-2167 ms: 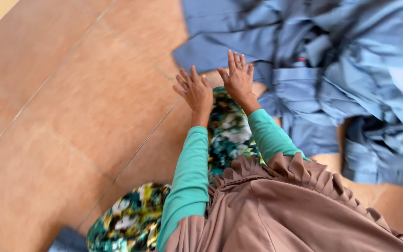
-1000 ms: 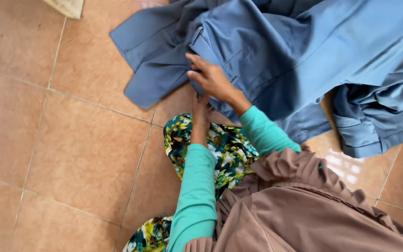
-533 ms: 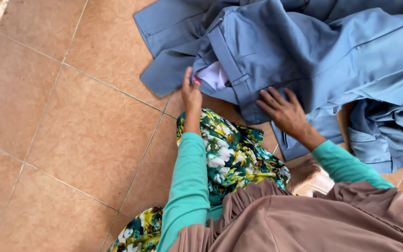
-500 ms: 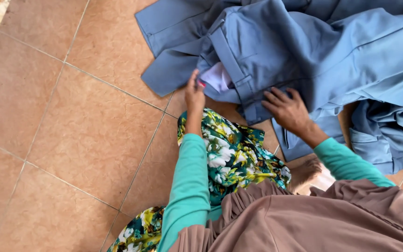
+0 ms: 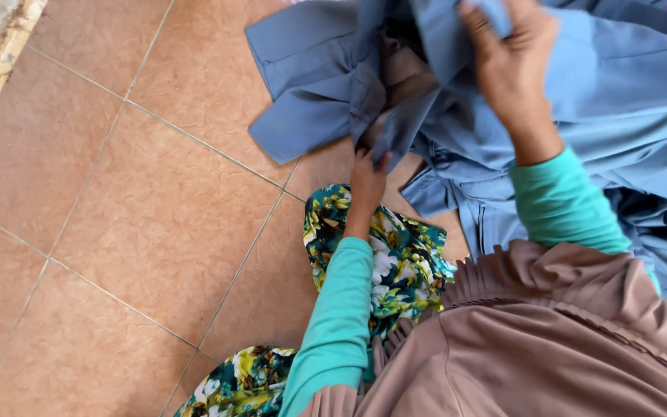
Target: The person folds multiple pairs of gray trousers on a tiled floor. They smooth each pair, fold the legs together, fold the garment in half, and then fold it again into a compact rectangle before placing it aside.
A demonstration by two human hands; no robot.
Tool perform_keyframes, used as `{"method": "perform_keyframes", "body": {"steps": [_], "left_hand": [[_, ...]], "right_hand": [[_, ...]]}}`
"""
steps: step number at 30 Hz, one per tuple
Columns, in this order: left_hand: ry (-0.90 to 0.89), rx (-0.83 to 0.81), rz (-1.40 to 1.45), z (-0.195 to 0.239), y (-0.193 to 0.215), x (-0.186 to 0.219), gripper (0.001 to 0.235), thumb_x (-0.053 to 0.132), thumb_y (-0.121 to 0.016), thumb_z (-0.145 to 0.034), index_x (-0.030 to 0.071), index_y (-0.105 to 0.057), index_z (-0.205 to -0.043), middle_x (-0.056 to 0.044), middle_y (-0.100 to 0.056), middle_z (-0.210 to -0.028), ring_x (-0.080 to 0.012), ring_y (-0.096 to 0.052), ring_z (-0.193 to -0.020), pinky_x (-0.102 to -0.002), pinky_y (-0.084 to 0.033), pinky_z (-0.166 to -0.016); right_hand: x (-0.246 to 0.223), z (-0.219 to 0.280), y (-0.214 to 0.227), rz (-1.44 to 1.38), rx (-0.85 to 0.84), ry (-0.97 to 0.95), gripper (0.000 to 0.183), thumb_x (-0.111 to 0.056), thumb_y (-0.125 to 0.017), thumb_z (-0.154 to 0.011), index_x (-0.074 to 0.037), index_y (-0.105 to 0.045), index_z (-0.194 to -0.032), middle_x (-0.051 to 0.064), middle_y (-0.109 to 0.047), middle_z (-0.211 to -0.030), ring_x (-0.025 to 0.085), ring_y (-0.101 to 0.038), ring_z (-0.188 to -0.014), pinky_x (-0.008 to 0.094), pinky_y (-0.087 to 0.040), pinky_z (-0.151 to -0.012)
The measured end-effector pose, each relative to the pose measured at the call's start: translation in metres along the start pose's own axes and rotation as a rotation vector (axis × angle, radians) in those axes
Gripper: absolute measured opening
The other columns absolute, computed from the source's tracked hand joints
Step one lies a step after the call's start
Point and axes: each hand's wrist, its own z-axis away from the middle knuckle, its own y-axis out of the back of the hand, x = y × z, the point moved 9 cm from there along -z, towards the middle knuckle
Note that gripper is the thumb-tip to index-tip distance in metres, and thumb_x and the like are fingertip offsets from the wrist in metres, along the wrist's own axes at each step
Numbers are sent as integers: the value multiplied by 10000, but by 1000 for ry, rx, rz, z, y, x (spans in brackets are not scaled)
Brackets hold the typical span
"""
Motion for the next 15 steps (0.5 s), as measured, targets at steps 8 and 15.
{"method": "perform_keyframes", "body": {"steps": [8,15], "left_hand": [[39,433,389,-25,145,13,166,334,-852,-833,217,-798,-938,60,-746,-832,-24,-636,-740,-172,-532,-636],[71,726,188,-26,226,-47,255,207,-906,-739,175,-792,-965,18,-633,-711,-80,-607,-662,-224,-521,-565]], "right_hand": [[110,13,-94,463,-209,-279,308,-390,-728,-1115,-144,-693,-933,118,-656,-725,387,-663,-702,497,-400,-520],[5,28,-167,475,-199,-18,155,-194,-797,-906,-162,-715,-1034,91,-628,-712,350,-680,-647,475,-521,-520]]}}
